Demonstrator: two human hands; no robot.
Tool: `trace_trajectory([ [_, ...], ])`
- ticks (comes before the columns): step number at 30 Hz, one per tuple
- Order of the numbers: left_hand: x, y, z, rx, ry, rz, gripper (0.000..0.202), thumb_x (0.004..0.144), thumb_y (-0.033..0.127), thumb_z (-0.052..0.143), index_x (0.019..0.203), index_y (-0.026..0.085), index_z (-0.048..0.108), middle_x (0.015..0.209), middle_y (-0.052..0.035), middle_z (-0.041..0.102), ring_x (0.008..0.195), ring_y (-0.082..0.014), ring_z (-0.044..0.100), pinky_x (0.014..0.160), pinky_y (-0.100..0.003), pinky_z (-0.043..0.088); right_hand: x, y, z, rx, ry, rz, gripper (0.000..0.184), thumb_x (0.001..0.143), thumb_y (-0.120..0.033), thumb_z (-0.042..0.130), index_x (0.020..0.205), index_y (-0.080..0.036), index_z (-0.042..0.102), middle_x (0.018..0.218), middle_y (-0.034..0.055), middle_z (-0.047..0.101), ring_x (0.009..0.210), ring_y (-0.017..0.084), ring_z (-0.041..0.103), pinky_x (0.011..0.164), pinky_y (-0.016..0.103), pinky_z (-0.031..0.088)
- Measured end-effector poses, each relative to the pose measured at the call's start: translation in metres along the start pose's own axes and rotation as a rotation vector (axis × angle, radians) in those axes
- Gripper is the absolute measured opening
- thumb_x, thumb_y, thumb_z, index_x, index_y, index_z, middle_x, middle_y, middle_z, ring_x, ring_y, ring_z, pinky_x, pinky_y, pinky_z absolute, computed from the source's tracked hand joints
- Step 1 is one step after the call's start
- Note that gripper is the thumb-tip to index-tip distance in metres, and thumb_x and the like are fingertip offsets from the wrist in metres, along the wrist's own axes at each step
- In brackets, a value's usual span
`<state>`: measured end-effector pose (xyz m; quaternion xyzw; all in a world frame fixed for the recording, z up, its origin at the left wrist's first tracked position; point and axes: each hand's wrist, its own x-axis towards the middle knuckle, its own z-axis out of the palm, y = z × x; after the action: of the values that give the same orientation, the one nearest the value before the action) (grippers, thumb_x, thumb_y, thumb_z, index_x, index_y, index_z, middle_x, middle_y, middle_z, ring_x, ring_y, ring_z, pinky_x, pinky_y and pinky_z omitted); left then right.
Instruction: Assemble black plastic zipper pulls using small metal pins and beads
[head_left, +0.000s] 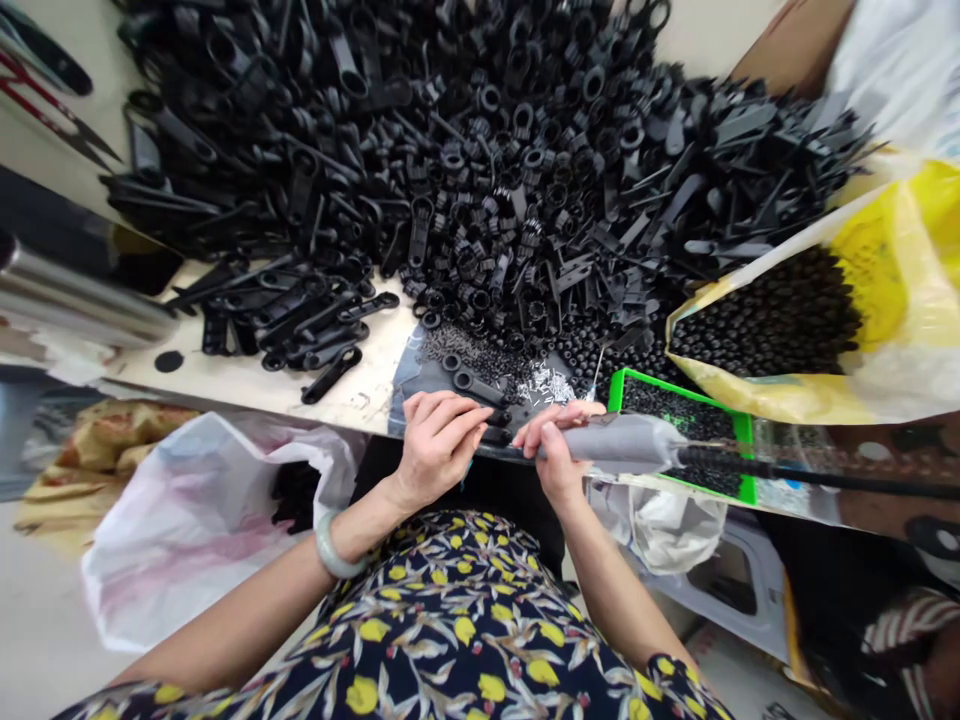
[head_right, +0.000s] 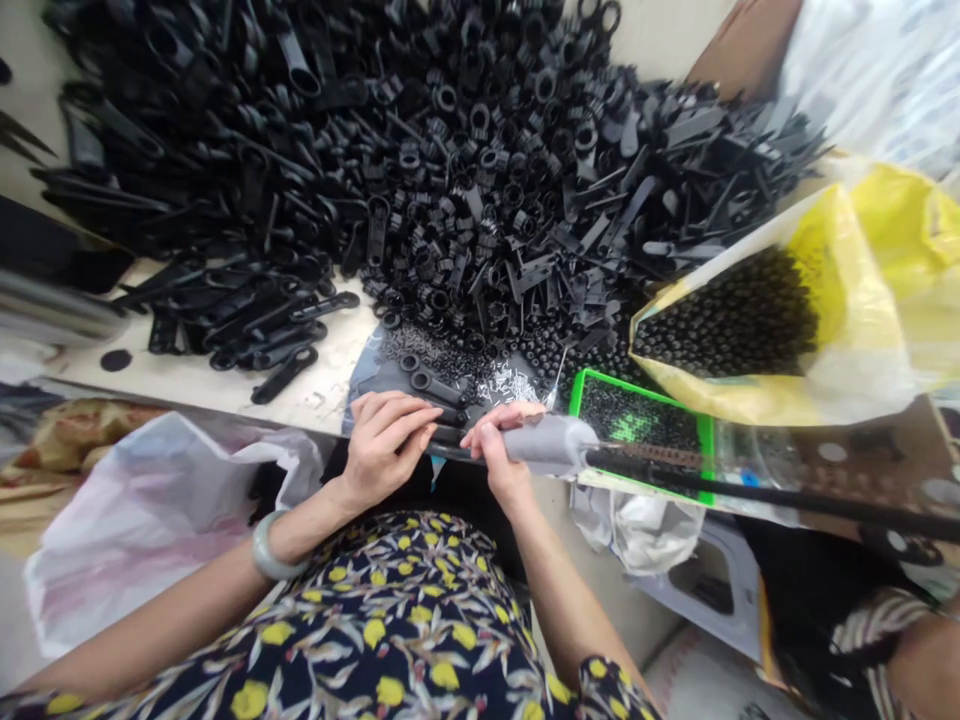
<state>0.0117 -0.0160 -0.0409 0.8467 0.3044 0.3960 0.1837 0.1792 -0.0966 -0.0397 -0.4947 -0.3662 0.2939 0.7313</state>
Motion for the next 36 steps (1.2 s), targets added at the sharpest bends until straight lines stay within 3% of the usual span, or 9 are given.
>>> trace_trajectory([
  [2,0.024,-0.004,-0.002,0.013,-0.017,0.014,0.016,0.101,0.020,0.063,0.109,0.025,0.075,0.102,-0.0033,0.079,0.100,-0.0222,0.066,0.095,-0.044,0.042,-0.001,0.000,0.000,0.005,-0.011,-0.002,0.026,0.097,-0.025,0.065,0.104,-0.031,0.040,0.063,-0.0131,0.059,0.045,0.015,0.058,0.051,0.032,0.055],
  [5,0.070,-0.007,0.009,0.058,-0.141,0.133,0.017,0.103,0.024,0.060,0.108,0.024,0.076,0.103,-0.0045,0.078,0.104,-0.0237,0.063,0.096,-0.045,0.040,-0.002,-0.004,-0.003,-0.002,-0.014,0.004,0.027,0.097,-0.027,0.065,0.104,-0.031,0.039,0.064,-0.0127,0.059,0.046,0.016,0.059,0.053,0.034,0.056],
  [8,0.113,-0.004,0.033,0.140,-0.293,0.287,0.019,0.104,0.022,0.057,0.099,0.022,0.076,0.100,-0.0066,0.075,0.103,-0.0255,0.059,0.091,-0.047,0.037,-0.001,-0.009,-0.006,0.016,0.020,0.020,0.028,0.097,-0.028,0.066,0.103,-0.031,0.038,0.064,-0.0128,0.058,0.046,0.016,0.058,0.053,0.034,0.057],
  [11,0.137,0.002,0.061,0.261,-0.412,0.358,0.019,0.099,0.020,0.063,0.083,0.019,0.072,0.094,-0.0097,0.070,0.103,-0.0287,0.056,0.087,-0.046,0.036,0.000,-0.014,-0.012,0.018,0.049,0.005,0.028,0.096,-0.030,0.066,0.103,-0.030,0.039,0.064,-0.0123,0.058,0.047,0.016,0.059,0.053,0.034,0.056],
  [15,0.143,0.004,0.087,0.361,-0.454,0.319,0.018,0.093,0.018,0.071,0.075,0.016,0.070,0.093,-0.0125,0.065,0.105,-0.0319,0.053,0.087,-0.047,0.038,0.006,-0.018,-0.021,0.002,0.061,-0.046,0.027,0.098,-0.029,0.064,0.104,-0.030,0.038,0.065,-0.0115,0.060,0.048,0.015,0.060,0.054,0.033,0.055],
  [18,0.141,0.003,0.094,0.382,-0.466,0.318,0.018,0.091,0.012,0.069,0.073,0.017,0.069,0.092,-0.0119,0.064,0.104,-0.0315,0.053,0.086,-0.047,0.039,0.012,-0.019,-0.026,0.029,0.067,-0.088,0.028,0.098,-0.027,0.064,0.105,-0.030,0.038,0.066,-0.0121,0.061,0.048,0.014,0.059,0.053,0.032,0.055],
  [28,0.143,0.001,0.089,0.382,-0.556,0.416,0.023,0.096,0.007,0.051,0.088,0.016,0.070,0.092,-0.0122,0.062,0.105,-0.0304,0.051,0.088,-0.047,0.039,0.023,-0.019,-0.029,0.013,0.084,-0.162,0.028,0.096,-0.026,0.068,0.105,-0.030,0.042,0.061,-0.0133,0.059,0.045,0.015,0.057,0.050,0.031,0.054],
  [36,0.147,-0.010,0.066,0.432,-0.513,0.420,0.017,0.095,0.014,0.058,0.085,0.017,0.071,0.103,-0.0127,0.063,0.105,-0.0310,0.051,0.084,-0.047,0.037,0.017,-0.021,-0.035,0.024,0.086,-0.135,0.026,0.099,-0.024,0.065,0.107,-0.031,0.041,0.064,-0.0126,0.060,0.048,0.014,0.059,0.053,0.031,0.055],
])
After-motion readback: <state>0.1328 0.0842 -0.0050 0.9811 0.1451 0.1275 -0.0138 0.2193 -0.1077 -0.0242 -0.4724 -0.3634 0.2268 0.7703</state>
